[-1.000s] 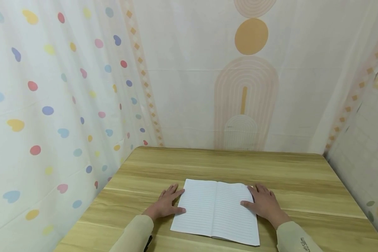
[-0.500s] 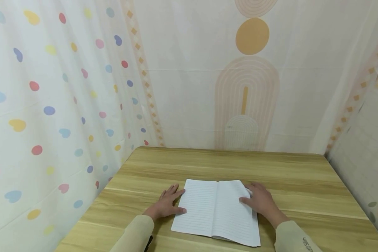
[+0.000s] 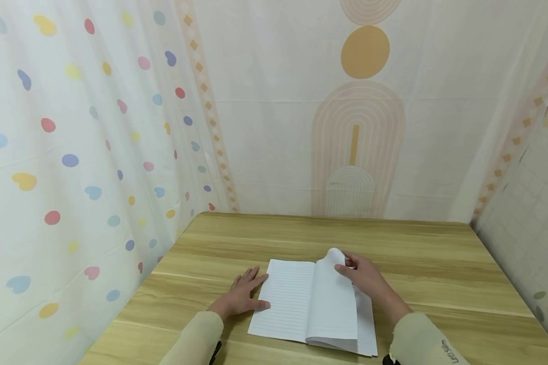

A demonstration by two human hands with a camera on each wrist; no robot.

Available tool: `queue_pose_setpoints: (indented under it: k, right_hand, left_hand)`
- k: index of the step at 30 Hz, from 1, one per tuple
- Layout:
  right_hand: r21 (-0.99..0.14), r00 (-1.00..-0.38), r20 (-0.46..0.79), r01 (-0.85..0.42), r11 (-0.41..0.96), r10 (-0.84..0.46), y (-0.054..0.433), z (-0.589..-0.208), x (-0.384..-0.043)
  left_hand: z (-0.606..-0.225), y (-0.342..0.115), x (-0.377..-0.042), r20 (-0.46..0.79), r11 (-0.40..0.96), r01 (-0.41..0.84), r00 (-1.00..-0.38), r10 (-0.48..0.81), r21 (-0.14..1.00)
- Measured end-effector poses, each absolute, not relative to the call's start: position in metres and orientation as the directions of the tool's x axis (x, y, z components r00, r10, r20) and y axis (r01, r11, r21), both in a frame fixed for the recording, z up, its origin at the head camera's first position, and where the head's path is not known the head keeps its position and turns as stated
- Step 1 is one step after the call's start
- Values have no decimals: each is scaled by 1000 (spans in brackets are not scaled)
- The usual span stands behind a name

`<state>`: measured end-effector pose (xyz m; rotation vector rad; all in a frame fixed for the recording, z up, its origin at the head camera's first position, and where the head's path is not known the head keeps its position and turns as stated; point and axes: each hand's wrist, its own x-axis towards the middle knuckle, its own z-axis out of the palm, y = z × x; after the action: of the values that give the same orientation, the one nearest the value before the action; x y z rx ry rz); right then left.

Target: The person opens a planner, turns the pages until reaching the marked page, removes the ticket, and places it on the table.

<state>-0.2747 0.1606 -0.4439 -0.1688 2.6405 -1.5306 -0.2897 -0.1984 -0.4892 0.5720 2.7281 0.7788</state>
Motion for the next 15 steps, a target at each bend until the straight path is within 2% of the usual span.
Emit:
queue_pose_setpoints:
  k: [9,15]
  right_hand:
    - [-947,-984,61,-111,300,-169,134,-435,-269]
    - [-950,-967,120,-178,255,-225,115,-441,-259]
  left_hand:
    - [-489,-199,-290,-128,781,297,-893,430,550]
    - [-489,-199,-289,-129,777,297,-892,433,555]
